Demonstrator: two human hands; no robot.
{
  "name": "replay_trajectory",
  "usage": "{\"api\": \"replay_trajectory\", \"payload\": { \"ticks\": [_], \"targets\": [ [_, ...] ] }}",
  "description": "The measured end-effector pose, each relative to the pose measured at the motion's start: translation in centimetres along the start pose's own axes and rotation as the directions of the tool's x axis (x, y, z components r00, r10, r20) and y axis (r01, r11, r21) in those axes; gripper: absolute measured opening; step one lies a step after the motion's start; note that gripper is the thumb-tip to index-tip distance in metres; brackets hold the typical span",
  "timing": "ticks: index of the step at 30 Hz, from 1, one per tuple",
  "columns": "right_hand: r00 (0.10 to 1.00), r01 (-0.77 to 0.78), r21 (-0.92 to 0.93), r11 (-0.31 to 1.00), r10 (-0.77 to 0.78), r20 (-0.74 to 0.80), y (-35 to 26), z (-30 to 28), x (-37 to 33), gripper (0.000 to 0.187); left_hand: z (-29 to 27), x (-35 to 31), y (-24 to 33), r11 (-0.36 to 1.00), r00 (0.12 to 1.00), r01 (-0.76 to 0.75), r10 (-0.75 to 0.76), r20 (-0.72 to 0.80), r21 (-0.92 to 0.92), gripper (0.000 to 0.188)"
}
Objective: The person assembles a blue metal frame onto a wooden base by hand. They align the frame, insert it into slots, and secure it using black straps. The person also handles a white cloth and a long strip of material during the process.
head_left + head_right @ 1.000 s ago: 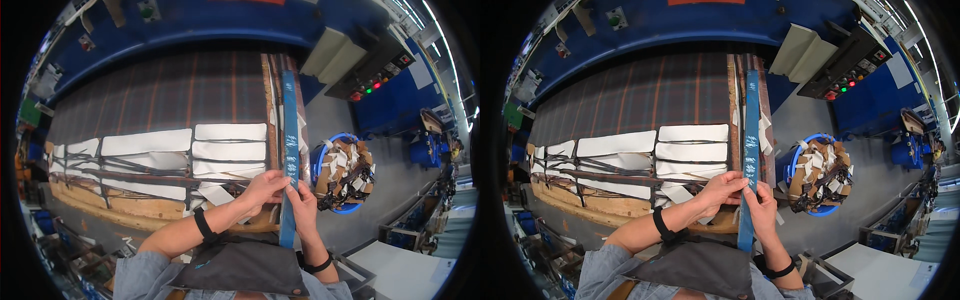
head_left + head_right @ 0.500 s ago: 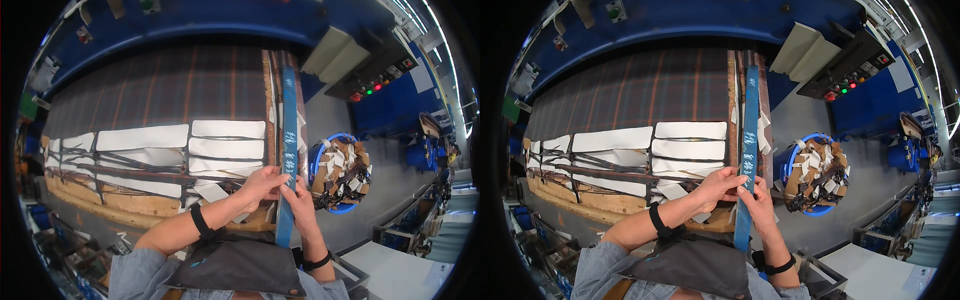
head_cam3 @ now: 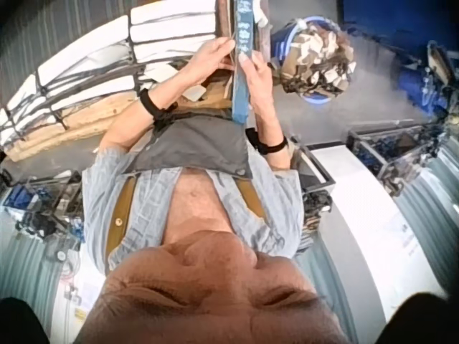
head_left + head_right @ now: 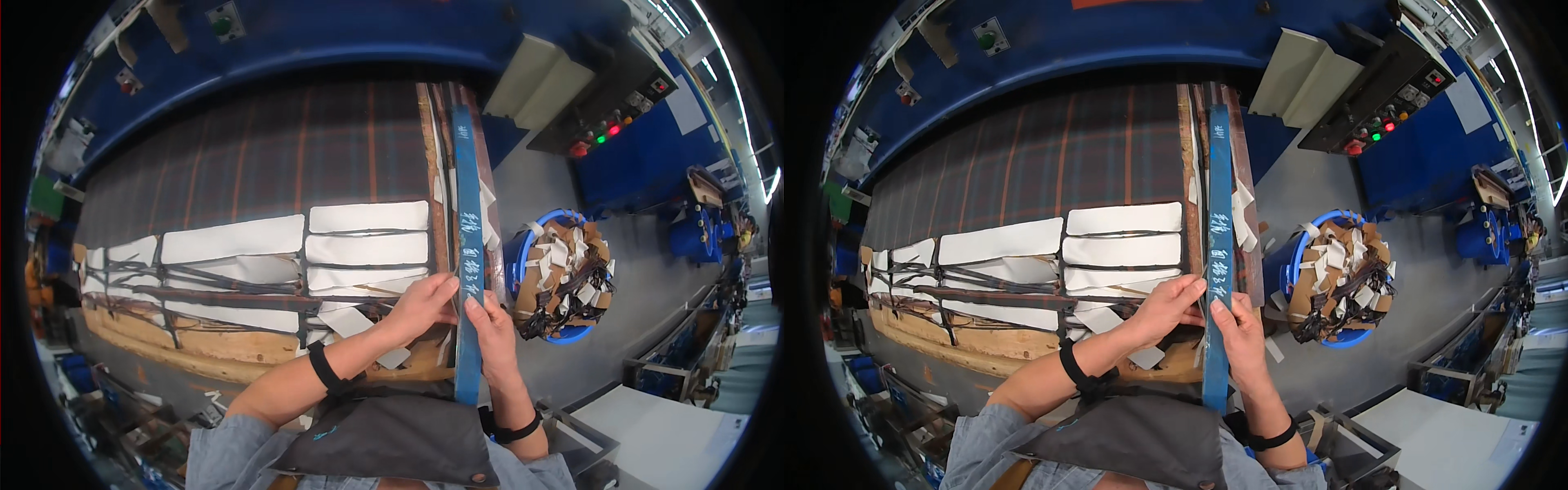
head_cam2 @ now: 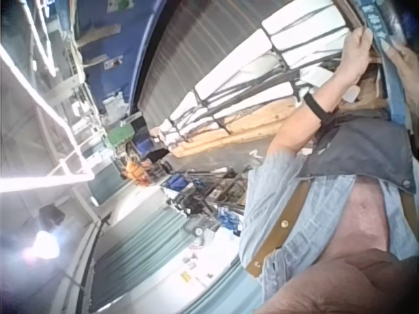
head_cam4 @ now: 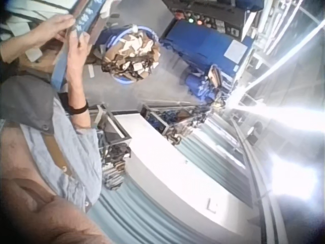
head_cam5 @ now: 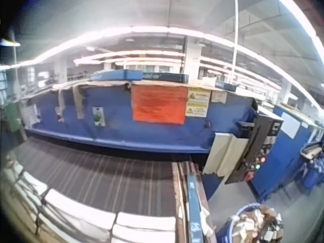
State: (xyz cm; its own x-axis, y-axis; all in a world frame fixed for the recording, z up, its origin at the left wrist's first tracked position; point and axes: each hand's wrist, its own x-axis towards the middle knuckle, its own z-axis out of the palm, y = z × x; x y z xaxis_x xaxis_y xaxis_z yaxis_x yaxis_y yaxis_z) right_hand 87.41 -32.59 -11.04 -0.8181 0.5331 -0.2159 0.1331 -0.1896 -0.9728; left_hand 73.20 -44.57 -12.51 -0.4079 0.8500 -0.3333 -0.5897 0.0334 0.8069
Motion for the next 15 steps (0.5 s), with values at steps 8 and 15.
{"api": "replay_trajectory", "payload": {
  "ticks": [8, 15],
  "targets": [
    [1.0, -0.003, 0.021, 1.0, 0.003, -0.013, -0.5, 0.2, -0.1, 0.026, -1.6, 1.0, -0.1, 0.741, 0.952, -0.24, 0.305, 0.003, 0.627, 0.032],
    [1.0, -0.025, -0.021, 0.999, 0.025, -0.007, -1.2, -0.3, -0.1, 0.029, -0.3, 0.5, 2.9, 0.956, 0.993, -0.04, 0.071, -0.095, 0.291, 0.025]
  ]
}}
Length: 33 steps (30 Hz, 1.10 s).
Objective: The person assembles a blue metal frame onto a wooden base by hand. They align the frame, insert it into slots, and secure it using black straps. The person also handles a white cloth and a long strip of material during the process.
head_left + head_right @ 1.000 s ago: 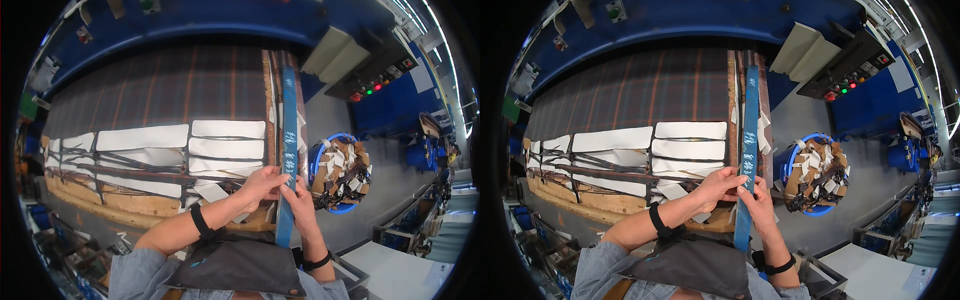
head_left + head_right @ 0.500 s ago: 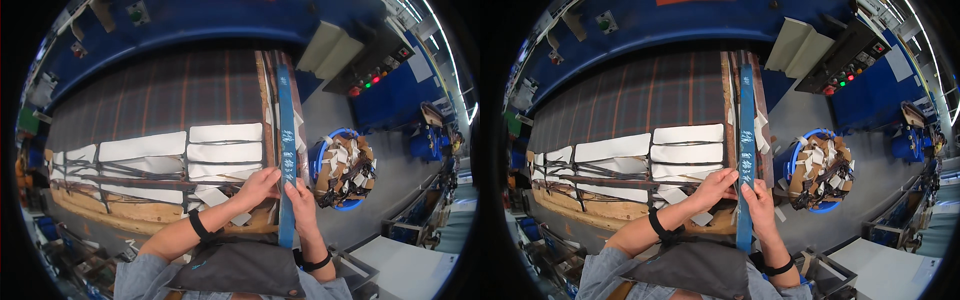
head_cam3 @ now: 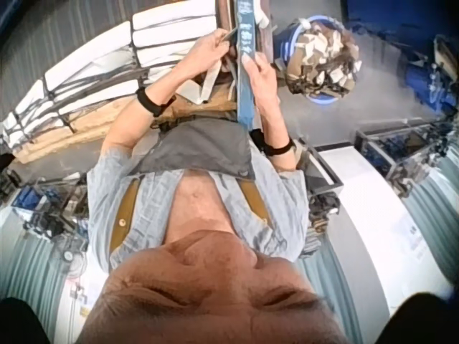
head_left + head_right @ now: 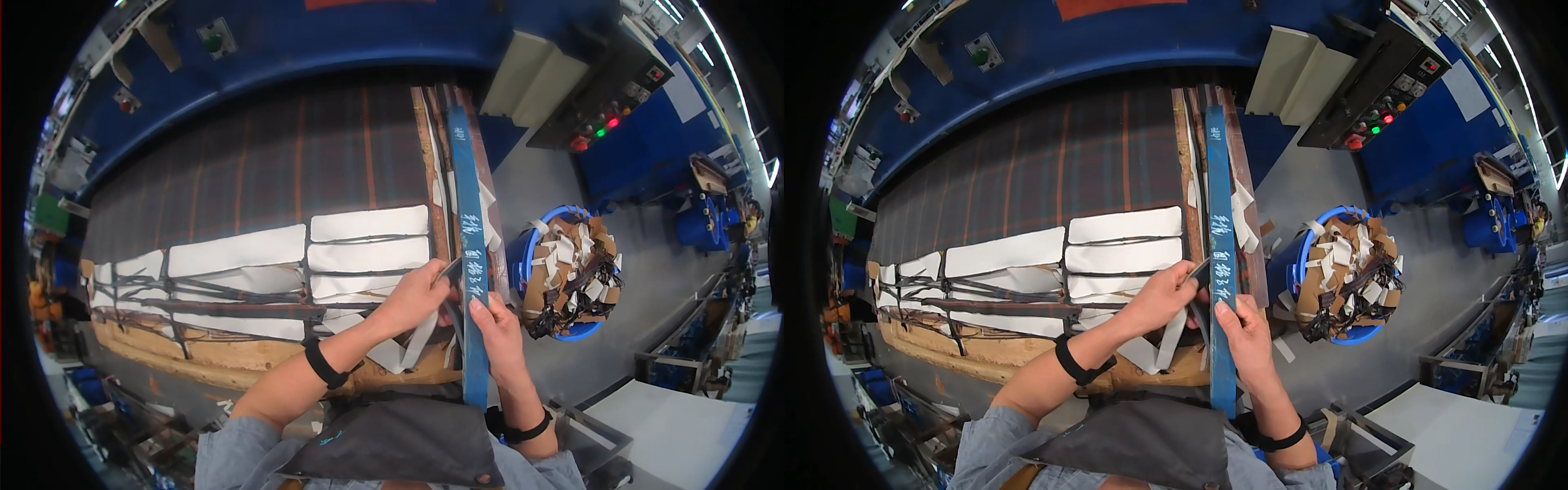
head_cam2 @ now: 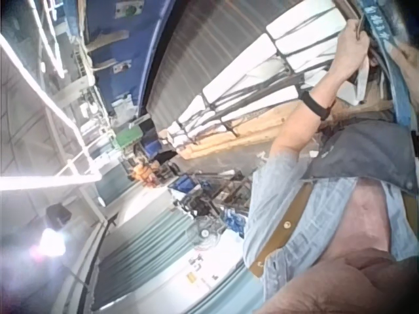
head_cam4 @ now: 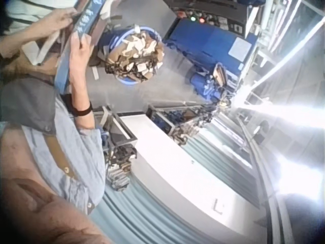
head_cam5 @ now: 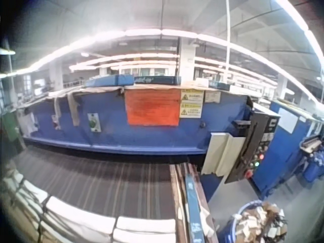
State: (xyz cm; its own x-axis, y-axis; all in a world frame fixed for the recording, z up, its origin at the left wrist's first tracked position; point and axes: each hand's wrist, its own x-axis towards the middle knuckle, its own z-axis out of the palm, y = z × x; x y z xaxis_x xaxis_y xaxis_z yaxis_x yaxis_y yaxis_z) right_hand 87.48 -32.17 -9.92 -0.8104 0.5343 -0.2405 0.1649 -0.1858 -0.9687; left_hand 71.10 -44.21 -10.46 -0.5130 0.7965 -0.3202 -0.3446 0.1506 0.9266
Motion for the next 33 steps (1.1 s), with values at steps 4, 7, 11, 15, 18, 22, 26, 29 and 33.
{"api": "replay_trajectory", "payload": {
  "ticks": [4, 7, 11, 15, 18, 22, 26, 29, 33],
  "targets": [
    [0.998, 0.069, -0.084, 0.994, -0.07, -0.002, -0.2, -0.2, 0.1, 0.03, 0.0, 0.3, 0.2, 0.916, 0.99, -0.127, 0.143, -0.013, 0.38, 0.03],
    [1.0, -0.019, 0.029, 0.999, 0.019, -0.005, -0.4, -0.5, -0.1, 0.027, -0.1, 0.1, 0.9, 0.905, 0.996, -0.071, 0.087, -0.018, 0.419, 0.031],
    [0.993, -0.114, 0.223, 0.968, 0.114, 0.013, -2.7, 0.0, -2.0, 0.032, -0.9, -1.1, 3.5, 0.872, 1.0, 0.0, 0.001, -0.003, 0.49, 0.032],
    [0.994, -0.112, 0.23, 0.967, 0.111, 0.017, -3.8, -0.2, -2.9, 0.032, -1.9, -1.6, 3.7, 0.843, 0.996, -0.088, 0.074, 0.048, 0.53, 0.037],
    [0.994, -0.112, 0.253, 0.961, 0.111, 0.02, -4.0, -0.7, -3.3, 0.031, -2.6, -2.3, 3.8, 0.854, 0.995, -0.094, 0.093, 0.028, 0.511, 0.038],
    [0.992, -0.066, 0.237, 0.969, 0.09, -0.09, -4.1, -4.2, -2.8, 0.034, -11.1, -6.3, 3.8, 0.917, 0.965, 0.085, 0.021, -0.261, 0.389, 0.039],
    [0.959, 0.125, 0.005, 0.992, -0.119, -0.259, -3.4, -8.6, -2.7, 0.022, -12.1, -9.8, 3.7, 0.949, 0.989, 0.045, 0.002, -0.147, 0.311, 0.037],
    [0.933, 0.192, -0.15, 0.97, -0.228, -0.28, -3.3, -9.8, -3.2, 0.019, -10.7, -10.9, 3.1, 0.997, 0.997, 0.075, -0.076, -0.025, -0.012, 0.034],
    [0.925, 0.232, -0.274, 0.933, -0.299, -0.234, -3.9, -9.9, -4.0, 0.018, -9.6, -12.4, 2.9, 0.985, 0.994, 0.021, -0.039, -0.1, -0.174, 0.031]
  ]
}}
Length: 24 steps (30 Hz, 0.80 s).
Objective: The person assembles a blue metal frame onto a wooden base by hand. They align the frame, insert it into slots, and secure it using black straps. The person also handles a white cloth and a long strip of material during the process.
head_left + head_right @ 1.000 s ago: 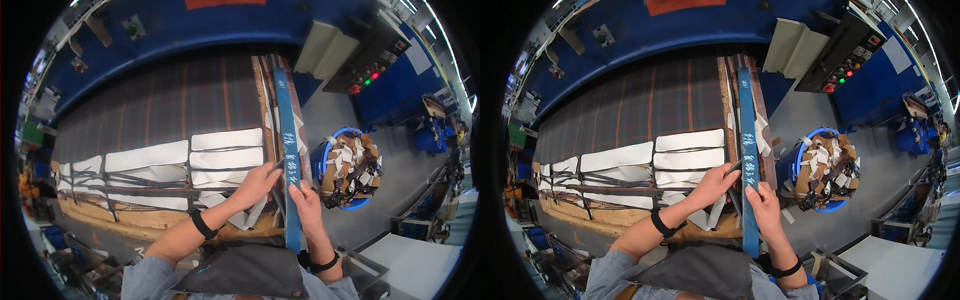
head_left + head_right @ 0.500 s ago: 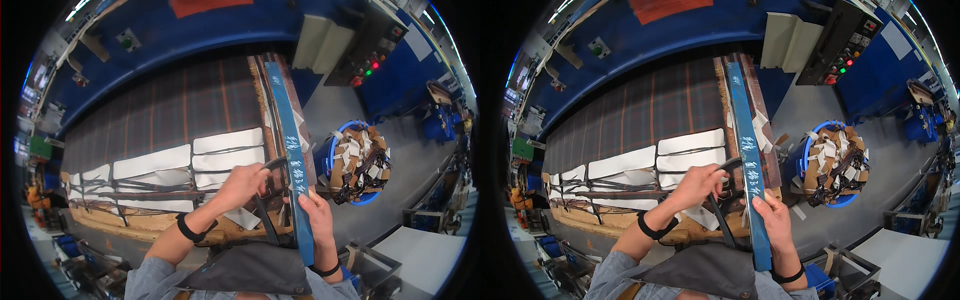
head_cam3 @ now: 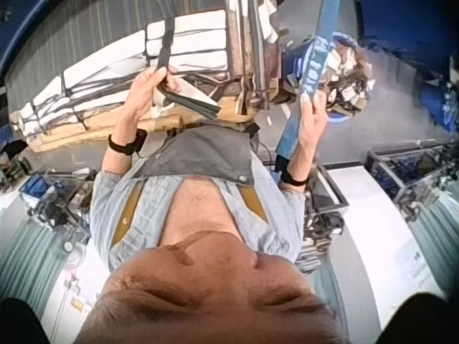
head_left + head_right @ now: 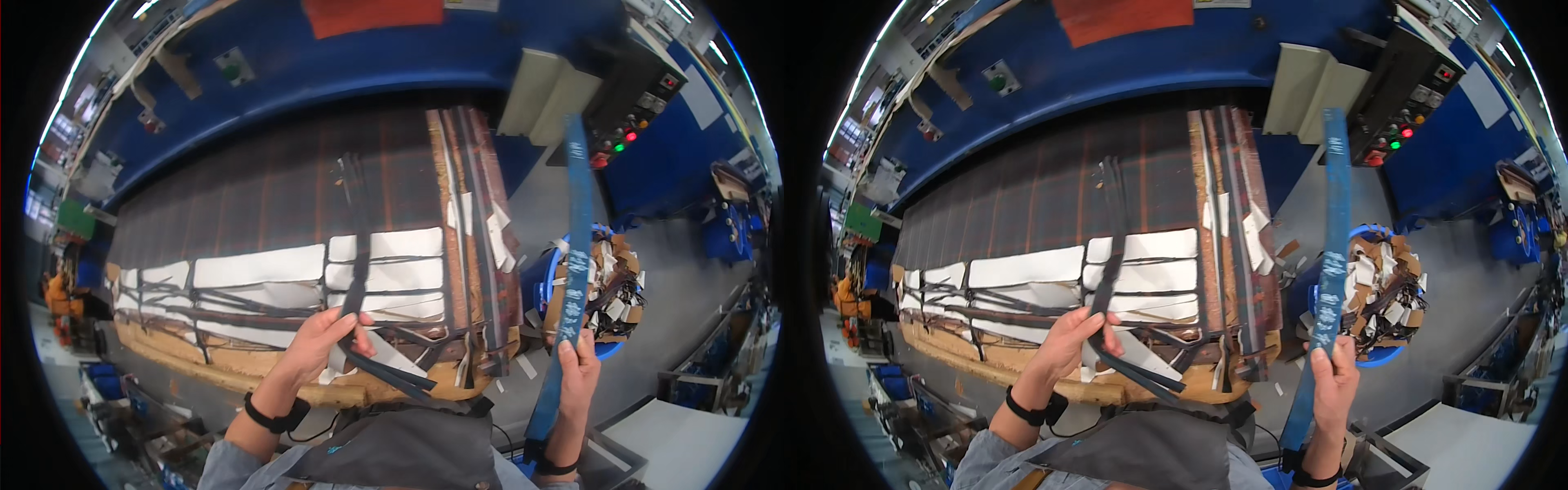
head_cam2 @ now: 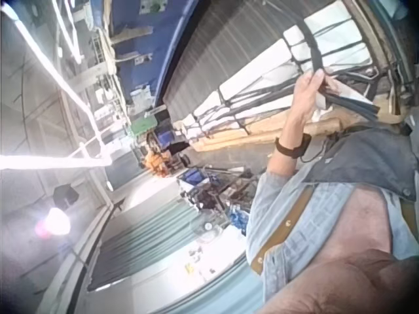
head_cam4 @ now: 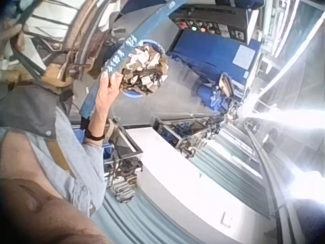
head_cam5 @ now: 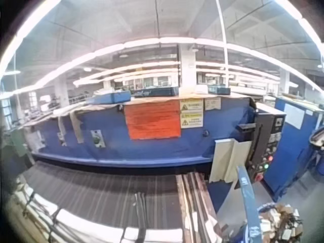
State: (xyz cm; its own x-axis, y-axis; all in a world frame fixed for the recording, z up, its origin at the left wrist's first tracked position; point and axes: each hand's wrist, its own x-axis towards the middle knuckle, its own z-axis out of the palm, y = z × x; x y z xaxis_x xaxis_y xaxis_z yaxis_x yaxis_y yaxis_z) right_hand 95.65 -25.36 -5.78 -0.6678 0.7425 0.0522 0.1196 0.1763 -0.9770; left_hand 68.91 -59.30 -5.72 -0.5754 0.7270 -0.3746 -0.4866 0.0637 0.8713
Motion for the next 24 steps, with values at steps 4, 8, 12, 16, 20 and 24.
{"api": "replay_trajectory", "payload": {
  "ticks": [4, 8, 12, 16, 20, 24],
  "targets": [
    [0.996, 0.055, -0.088, 0.995, -0.049, 0.069, -1.1, 0.3, 0.6, 0.02, -0.1, -1.6, -0.9, 0.99, 0.993, -0.089, 0.08, -0.091, -0.107, 0.03],
    [0.987, 0.108, -0.102, 0.989, -0.094, 0.132, -2.3, -0.2, 1.0, 0.018, 1.4, -2.8, -0.3, 0.97, 0.966, -0.201, 0.173, -0.191, -0.139, 0.028],
    [0.985, 0.149, -0.164, 0.975, -0.133, 0.106, -5.8, -1.7, 1.5, 0.019, 2.1, -2.7, 0.8, 0.951, 0.954, -0.278, 0.256, -0.158, -0.138, 0.029],
    [0.929, 0.371, -0.385, 0.845, -0.342, 0.144, -11.6, -3.0, 3.5, 0.02, 1.8, -4.2, 2.1, 0.942, 0.958, -0.285, 0.272, -0.094, -0.177, 0.03],
    [0.896, 0.442, -0.343, 0.829, -0.426, 0.126, -21.1, -2.5, 9.4, 0.013, 0.8, -5.6, 1.7, 0.927, 0.952, -0.295, 0.266, -0.15, -0.23, 0.032],
    [0.759, 0.642, -0.394, 0.658, -0.62, 0.201, -28.7, -2.0, 19.9, 0.017, 1.0, -6.1, 3.3, 0.94, 0.964, -0.263, 0.267, -0.013, -0.219, 0.035]
  ]
}}
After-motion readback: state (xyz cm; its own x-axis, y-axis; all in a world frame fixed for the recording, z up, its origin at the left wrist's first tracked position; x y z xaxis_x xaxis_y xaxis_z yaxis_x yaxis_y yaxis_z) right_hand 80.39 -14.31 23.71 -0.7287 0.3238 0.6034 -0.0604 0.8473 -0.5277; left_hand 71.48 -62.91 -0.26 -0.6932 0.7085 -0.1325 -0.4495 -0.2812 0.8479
